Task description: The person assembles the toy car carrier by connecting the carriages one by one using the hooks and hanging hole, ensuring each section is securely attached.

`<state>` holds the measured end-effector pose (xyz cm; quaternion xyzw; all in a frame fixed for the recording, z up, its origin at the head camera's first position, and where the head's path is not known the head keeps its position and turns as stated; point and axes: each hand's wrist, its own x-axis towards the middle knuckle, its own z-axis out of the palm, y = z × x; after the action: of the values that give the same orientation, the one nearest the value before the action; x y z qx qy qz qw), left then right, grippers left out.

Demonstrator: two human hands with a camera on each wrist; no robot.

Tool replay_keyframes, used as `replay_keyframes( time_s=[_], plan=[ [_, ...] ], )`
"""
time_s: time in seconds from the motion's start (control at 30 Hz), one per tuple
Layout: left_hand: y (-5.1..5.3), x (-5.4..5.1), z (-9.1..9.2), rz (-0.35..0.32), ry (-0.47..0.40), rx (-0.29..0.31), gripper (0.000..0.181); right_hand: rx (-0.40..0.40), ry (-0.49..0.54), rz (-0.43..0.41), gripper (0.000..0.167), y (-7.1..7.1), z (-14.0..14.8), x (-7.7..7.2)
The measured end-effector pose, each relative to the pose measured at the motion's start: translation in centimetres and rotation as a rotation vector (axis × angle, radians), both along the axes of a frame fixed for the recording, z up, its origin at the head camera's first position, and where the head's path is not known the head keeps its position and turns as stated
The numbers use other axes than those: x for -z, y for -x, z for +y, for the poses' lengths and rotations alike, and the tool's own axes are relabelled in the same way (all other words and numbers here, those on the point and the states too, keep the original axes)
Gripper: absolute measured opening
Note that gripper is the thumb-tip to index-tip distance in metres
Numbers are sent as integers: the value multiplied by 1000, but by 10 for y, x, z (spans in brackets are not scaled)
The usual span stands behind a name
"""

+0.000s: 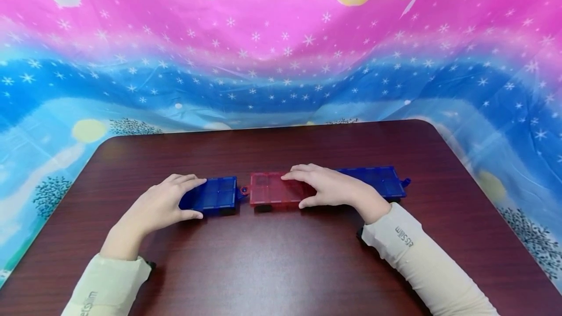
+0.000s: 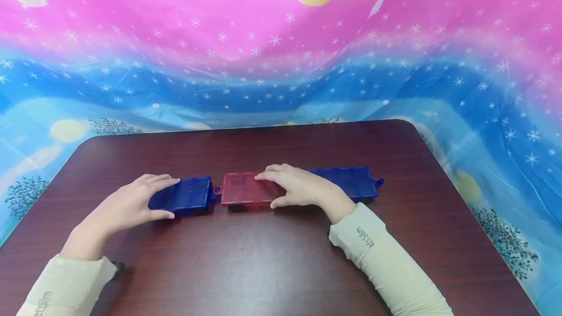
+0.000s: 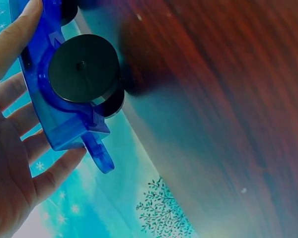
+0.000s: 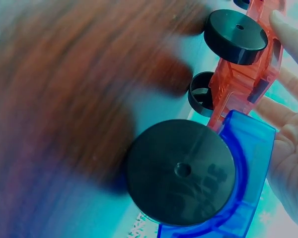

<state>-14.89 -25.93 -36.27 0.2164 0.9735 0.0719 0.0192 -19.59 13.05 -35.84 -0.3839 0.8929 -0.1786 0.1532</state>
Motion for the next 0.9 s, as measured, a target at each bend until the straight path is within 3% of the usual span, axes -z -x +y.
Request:
replay_keyframes(
  time_s=[0.9],
  plan=[
    [-4,3,-2,17,-18,-19,77,-1,-13,21,64,-1,1,1]
  ],
)
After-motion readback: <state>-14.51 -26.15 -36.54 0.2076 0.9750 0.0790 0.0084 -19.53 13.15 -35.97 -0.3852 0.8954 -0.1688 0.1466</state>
